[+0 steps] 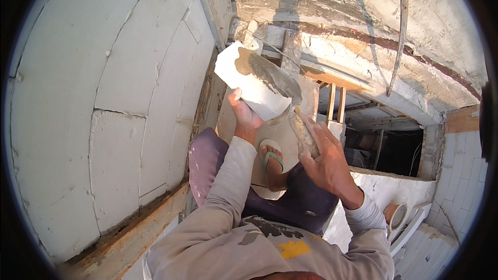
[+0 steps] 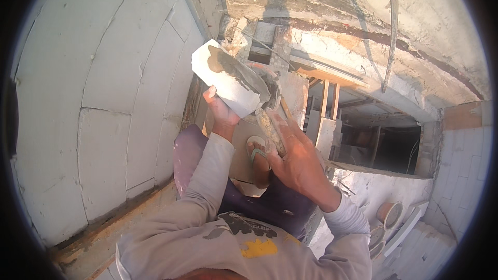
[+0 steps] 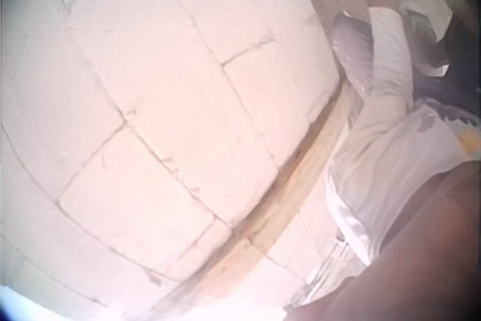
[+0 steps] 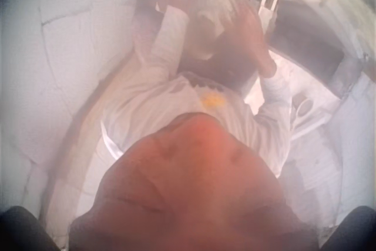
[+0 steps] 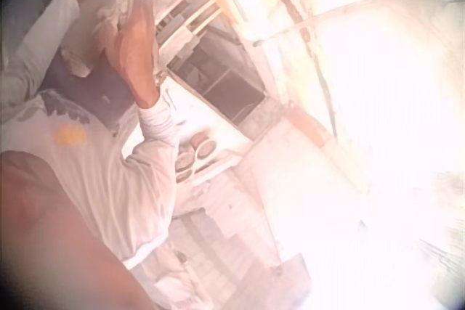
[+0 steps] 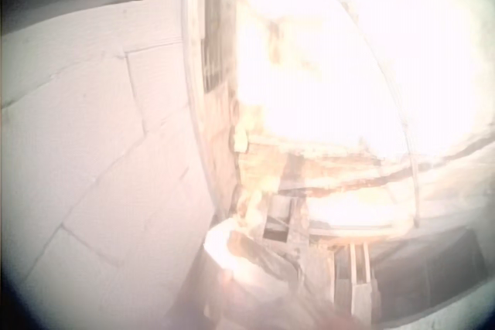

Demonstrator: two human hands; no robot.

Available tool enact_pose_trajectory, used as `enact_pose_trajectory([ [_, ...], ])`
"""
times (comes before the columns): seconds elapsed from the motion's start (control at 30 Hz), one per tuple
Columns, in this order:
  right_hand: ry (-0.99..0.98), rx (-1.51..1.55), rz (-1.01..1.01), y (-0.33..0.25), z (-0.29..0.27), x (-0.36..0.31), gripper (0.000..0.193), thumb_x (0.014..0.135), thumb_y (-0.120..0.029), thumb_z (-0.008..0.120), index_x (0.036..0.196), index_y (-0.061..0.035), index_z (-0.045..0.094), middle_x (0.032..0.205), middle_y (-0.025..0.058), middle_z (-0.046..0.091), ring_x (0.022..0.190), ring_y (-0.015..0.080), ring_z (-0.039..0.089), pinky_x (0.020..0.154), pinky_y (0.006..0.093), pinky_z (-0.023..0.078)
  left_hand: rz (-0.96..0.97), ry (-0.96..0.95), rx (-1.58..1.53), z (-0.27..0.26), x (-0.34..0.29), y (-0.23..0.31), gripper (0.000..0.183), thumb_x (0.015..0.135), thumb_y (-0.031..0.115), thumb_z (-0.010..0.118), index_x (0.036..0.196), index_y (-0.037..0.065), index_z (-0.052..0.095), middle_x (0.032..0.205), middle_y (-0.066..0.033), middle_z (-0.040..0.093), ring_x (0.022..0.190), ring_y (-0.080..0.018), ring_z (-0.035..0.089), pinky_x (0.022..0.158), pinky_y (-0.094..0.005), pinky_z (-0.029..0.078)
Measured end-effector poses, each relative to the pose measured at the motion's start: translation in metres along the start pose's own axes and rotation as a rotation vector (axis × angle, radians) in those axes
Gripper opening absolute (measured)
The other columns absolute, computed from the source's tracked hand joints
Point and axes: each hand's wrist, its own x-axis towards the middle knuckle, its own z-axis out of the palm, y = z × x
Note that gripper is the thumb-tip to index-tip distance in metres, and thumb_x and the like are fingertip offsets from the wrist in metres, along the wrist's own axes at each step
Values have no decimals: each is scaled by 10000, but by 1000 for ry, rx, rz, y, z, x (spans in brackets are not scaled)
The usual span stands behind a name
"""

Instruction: The person measures a wall opening with a tape measure, then cuts white blocks to size using a hand saw. They apply mortar to the cut blocks and place them into the wall opening, adjusting for fit.

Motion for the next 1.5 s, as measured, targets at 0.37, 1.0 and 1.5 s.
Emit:
enact_pose_trajectory([
  [0.37,-95,-91,-89,37,-37,3,729,898,-234,629,1577,-84,409,1468,277,547,1394,499,468,1172,555,395,-223,-336,-202,44,-25,-4,729,945,523,597,1510,88,446,1355,-113,562,1226,-301,569,1048,-471,494],
  [1.0,38,-342,-99,106,-73,-15,660,862,-75,715,1492,-114,519,1398,185,623,1204,455,620,1098,490,496,-352,-182,-119,44,-21,22,763,918,557,501,1476,36,470,1154,-145,618,1007,-291,645,868,-482,564],
  [1.5,-108,-399,-226,203,1,-13,734,799,-53,762,1478,-162,504,1286,144,606,1074,382,668,878,465,583,-146,54,51,-40,32,32,601,1001,515,435,1396,75,540,1279,-112,654,1104,-309,667,940,-465,569],
])
